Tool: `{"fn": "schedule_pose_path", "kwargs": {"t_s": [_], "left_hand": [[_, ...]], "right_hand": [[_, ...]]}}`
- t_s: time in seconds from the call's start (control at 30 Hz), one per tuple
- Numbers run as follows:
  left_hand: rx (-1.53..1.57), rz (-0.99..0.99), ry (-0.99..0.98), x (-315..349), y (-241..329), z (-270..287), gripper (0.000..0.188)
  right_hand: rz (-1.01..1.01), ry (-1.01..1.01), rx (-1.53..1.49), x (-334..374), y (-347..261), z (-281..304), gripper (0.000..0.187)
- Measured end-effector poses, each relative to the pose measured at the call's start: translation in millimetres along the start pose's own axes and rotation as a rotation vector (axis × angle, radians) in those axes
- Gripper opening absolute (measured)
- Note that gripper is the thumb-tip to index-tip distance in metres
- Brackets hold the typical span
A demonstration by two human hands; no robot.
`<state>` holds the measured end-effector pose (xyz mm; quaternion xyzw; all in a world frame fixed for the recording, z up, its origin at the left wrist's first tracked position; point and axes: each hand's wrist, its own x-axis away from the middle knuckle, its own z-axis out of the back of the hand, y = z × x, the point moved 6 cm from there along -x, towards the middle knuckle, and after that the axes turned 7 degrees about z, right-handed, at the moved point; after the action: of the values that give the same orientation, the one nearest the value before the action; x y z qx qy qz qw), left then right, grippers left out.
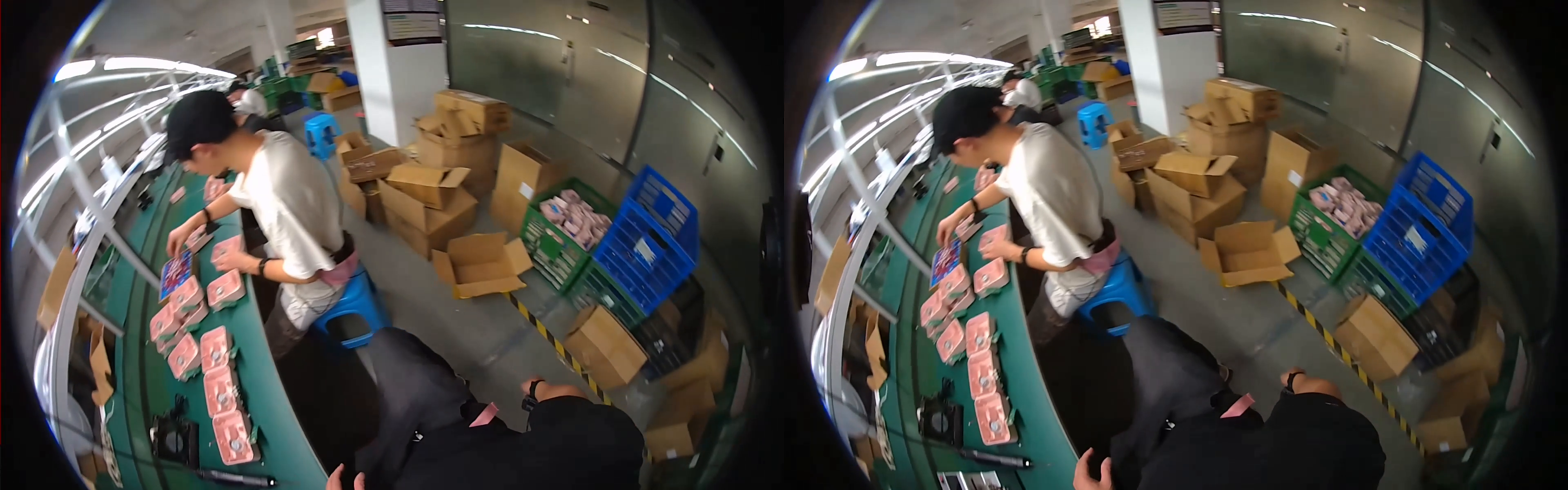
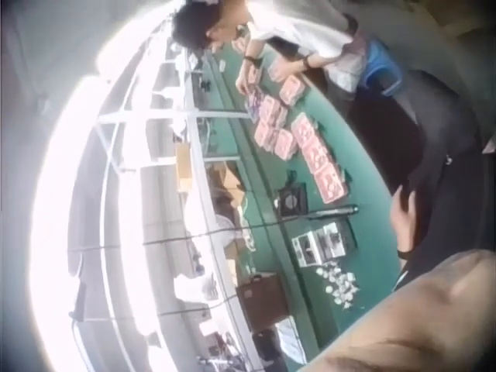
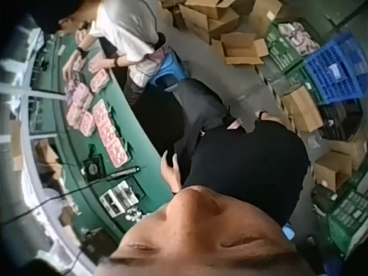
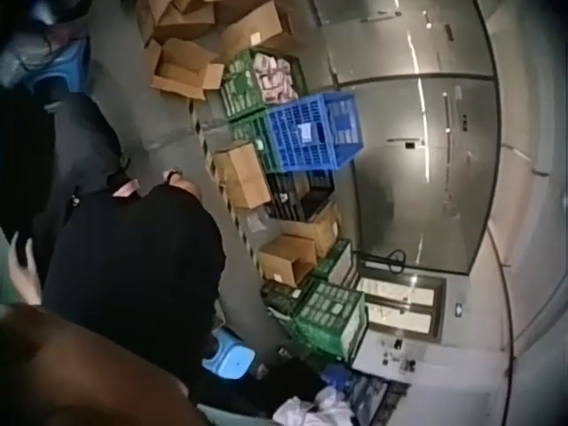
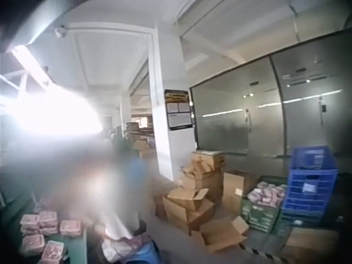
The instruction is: The person installs motors into pink plastic housings using a power screwdriver, places the assembled units into a green crate, and then opens a cardboard box to retrieve a plastic bag of motors, which they empty onto the workbench.
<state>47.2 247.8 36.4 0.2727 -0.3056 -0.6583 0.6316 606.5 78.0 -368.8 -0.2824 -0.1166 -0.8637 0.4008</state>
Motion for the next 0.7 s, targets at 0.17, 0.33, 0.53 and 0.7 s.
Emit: {"fn": "schedule_pose_path", "kwargs": {"t_s": [0.17,0.33,0.53,0.7], "left_hand": [[-0.152,-0.052,-0.208,-27,26,-29,0.043],[-0.371,-0.043,-0.407,-76,15,-81,0.044],[-0.505,0.001,-0.638,-161,31,-153,0.043],[-0.745,-0.021,-0.799,-245,-24,-218,0.042]], "right_hand": [[-0.053,-0.208,-0.515,28,-44,53,0.047],[0.242,0.156,-0.529,-15,-73,139,0.044],[0.077,0.179,-0.655,-45,-18,111,0.041],[-0.433,-0.196,-0.904,34,58,9,0.04]]}}
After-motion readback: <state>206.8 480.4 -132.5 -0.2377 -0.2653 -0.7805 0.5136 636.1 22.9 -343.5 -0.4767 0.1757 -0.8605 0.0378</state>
